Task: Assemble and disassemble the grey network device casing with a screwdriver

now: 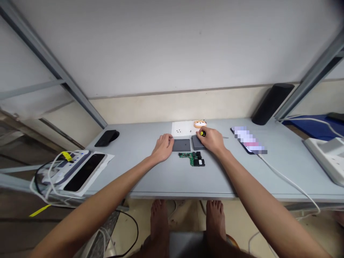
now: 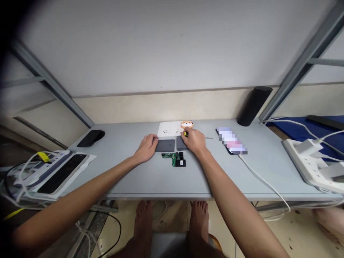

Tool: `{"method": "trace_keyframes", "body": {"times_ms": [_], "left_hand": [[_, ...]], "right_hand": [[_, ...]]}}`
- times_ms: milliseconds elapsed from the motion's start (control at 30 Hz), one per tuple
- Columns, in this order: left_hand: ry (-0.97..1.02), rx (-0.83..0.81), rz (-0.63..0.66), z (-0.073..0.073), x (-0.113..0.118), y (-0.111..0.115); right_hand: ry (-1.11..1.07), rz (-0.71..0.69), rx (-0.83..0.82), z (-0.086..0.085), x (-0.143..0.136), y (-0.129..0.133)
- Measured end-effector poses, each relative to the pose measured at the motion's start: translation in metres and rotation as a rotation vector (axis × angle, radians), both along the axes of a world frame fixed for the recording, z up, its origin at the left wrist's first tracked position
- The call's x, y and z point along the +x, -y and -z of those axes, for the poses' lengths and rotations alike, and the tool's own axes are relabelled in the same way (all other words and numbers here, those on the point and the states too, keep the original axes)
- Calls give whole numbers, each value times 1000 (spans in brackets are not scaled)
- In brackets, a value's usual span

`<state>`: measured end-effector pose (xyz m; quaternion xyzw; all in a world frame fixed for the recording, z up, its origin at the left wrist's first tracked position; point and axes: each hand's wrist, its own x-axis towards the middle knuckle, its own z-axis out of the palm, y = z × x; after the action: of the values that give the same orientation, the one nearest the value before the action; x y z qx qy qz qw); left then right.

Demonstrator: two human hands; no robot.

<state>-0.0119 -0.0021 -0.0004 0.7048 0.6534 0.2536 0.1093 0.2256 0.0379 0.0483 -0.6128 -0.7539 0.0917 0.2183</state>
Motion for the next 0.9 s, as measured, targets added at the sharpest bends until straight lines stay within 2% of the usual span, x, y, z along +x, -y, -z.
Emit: {"method": "trace_keyframes", "body": {"times_ms": [333, 667, 900], "left_hand": [[-25, 31, 70, 4, 1, 8], [-69, -5, 157, -3, 2, 11], [-109, -14, 279, -8, -2, 14]], "right_hand": [[34, 38, -28, -1, -7, 4], [92, 98, -42, -5, 2, -2], [119, -11, -60, -10, 3, -1]]}}
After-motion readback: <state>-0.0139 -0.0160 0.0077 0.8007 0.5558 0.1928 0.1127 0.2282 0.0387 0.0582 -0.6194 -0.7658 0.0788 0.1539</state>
